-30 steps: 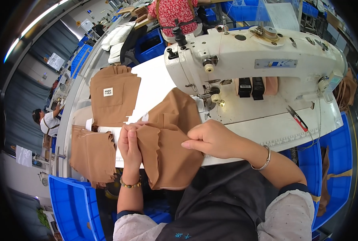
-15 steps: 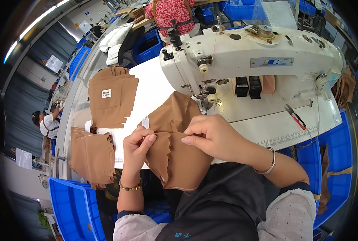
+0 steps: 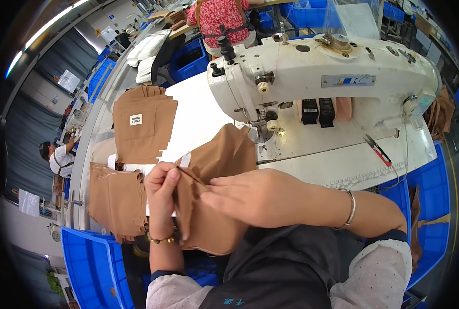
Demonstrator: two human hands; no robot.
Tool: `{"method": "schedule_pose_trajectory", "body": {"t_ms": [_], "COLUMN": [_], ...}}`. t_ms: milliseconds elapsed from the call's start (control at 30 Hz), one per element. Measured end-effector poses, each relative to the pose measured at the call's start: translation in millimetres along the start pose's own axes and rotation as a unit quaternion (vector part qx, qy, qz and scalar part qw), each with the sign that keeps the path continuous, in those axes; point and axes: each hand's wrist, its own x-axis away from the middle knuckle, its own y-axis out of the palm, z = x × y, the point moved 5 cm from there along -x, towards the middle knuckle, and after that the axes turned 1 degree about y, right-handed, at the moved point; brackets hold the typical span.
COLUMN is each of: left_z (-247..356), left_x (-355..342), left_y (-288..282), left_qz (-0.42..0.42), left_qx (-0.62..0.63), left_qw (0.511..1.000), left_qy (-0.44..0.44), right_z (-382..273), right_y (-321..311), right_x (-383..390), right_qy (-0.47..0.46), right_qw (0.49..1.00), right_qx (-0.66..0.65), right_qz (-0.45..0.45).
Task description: Sewing and assembling pieces for leather or fabric bags using an industrial sewing machine.
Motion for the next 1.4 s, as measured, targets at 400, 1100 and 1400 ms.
{"method": "schedule_pose_trajectory", "body": {"t_ms": [400, 1100, 1400], "left_z": [106.4, -72.5, -77.3], "left_x": [-85.2, -129.4, -133.6], "left_y": [57.6, 121.1, 123.4], "left_qz": [-0.256, -0.277, -0.289], "left_qx": [-0.578, -0.371, -0.381], "left_qw": [0.753, 0.885, 0.877], "left_qy": [0.182, 0.049, 0.055], "right_z": [1.3, 66.9, 68.9], "right_y": [31.0, 53.2, 52.9], "right_x": [-8.0, 91.5, 89.1], "right_qy": [-0.113, -0.031, -0.012], "right_qw": [0.974, 0.979, 0.971], "right_qx": [0.185, 0.195, 0.227], "right_qz": [0.072, -0.06, -0.068]}}
